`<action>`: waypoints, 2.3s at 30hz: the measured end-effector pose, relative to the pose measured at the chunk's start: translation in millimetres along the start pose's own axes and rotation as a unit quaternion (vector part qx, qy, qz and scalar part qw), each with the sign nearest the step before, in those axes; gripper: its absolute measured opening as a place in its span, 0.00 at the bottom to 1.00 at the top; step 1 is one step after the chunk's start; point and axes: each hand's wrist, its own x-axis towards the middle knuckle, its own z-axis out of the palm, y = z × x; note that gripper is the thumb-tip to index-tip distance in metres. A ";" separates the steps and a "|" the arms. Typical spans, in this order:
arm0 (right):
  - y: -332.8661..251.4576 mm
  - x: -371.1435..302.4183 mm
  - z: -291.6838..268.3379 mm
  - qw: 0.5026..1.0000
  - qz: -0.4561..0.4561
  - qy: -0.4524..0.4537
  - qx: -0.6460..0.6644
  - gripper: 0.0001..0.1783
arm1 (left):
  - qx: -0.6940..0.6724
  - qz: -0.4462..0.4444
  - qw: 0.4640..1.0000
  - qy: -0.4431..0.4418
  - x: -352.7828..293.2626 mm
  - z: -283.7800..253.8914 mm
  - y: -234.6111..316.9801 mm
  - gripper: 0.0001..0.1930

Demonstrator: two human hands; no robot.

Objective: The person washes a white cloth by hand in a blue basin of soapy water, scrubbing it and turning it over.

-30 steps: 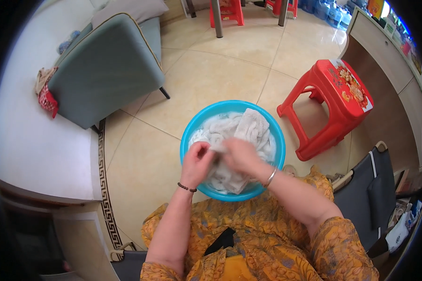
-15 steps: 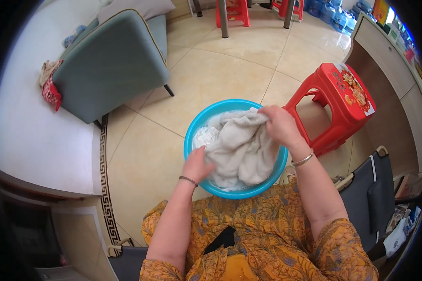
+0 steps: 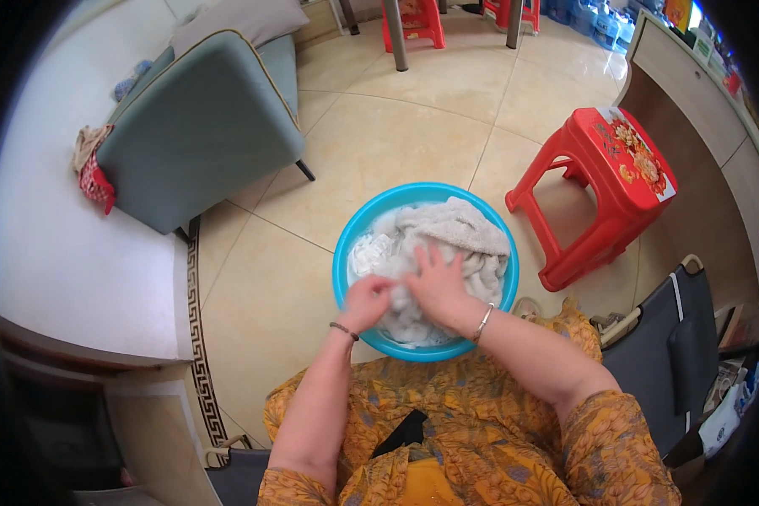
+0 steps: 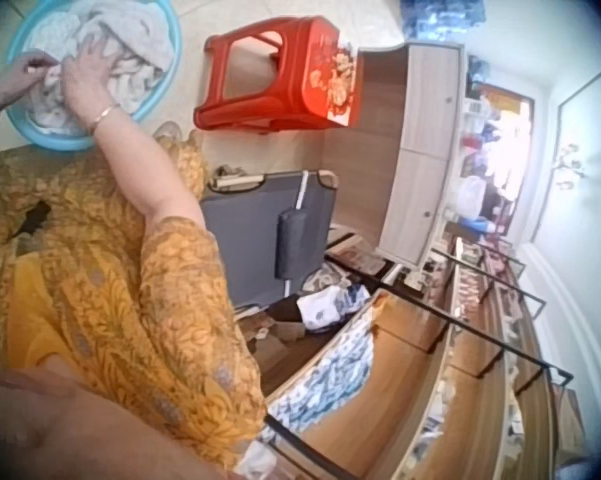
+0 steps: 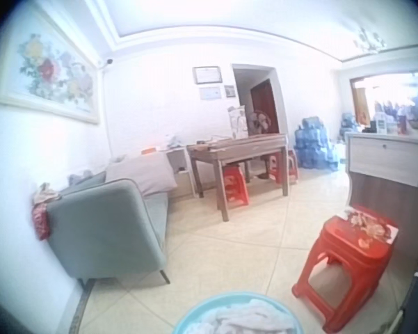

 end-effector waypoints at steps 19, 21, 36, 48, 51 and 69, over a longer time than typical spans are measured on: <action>-27.6 -4.0 -2.9 0.999 0.011 -0.002 0.041 0.16 | -0.031 -0.231 0.971 0.061 98.7 16.7 -61.9 0.30; -23.8 -1.7 -2.5 0.998 0.029 -0.042 0.039 0.16 | 0.033 -0.217 0.973 0.073 97.7 23.4 -53.6 0.22; -5.2 11.0 10.9 0.988 0.089 -0.053 0.114 0.15 | -0.006 -0.035 0.993 0.111 56.5 12.8 2.2 0.12; 27.5 -0.7 -31.6 0.998 0.021 -0.065 -0.007 0.18 | -0.145 0.028 0.983 0.109 34.9 -5.1 73.7 0.12; 23.3 -10.5 -83.1 0.978 0.011 -0.104 0.179 0.19 | -0.195 0.011 0.976 0.091 40.3 -7.4 83.2 0.13; 12.4 43.6 -9.5 0.701 0.155 0.313 0.622 0.21 | -0.135 -0.056 0.988 -0.056 -11.8 -24.6 15.0 0.46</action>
